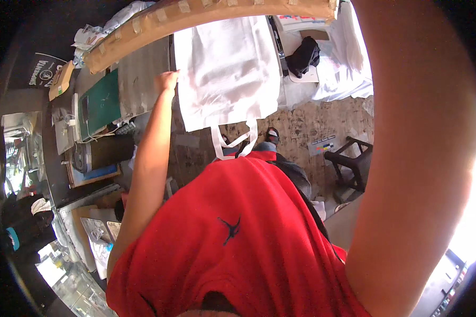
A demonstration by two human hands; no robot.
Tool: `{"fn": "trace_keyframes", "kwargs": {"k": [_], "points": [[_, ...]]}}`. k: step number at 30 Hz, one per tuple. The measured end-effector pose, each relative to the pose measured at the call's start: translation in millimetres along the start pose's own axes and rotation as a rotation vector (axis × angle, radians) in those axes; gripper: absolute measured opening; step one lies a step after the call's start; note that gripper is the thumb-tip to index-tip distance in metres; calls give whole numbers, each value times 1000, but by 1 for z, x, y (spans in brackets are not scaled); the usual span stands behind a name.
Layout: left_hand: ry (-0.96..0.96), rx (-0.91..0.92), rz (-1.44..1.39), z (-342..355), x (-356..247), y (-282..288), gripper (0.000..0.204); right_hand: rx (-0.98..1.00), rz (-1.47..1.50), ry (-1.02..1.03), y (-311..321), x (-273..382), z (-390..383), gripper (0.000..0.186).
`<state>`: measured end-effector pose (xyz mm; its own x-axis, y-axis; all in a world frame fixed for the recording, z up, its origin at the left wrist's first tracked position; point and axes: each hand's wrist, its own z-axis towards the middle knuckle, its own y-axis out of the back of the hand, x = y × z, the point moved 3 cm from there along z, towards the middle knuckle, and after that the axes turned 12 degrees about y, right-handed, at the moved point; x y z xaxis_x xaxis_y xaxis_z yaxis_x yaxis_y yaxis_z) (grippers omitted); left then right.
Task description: The person heat presses printed designs onto tote bags by placing each bag onto the heat press machine, positioning a transfer sheet on top, pressing the machine down, and rubbing the transfer with a cloth before setting the bags aside.
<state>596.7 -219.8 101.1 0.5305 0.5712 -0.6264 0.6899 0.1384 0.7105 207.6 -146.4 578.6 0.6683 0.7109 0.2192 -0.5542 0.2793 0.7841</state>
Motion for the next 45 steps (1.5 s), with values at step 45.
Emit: {"fn": "trace_keyframes", "kwargs": {"k": [45], "points": [[-1049,159,404,-247,-148,30,13,-247,106,-1207,-272,-380,-325,22]]}}
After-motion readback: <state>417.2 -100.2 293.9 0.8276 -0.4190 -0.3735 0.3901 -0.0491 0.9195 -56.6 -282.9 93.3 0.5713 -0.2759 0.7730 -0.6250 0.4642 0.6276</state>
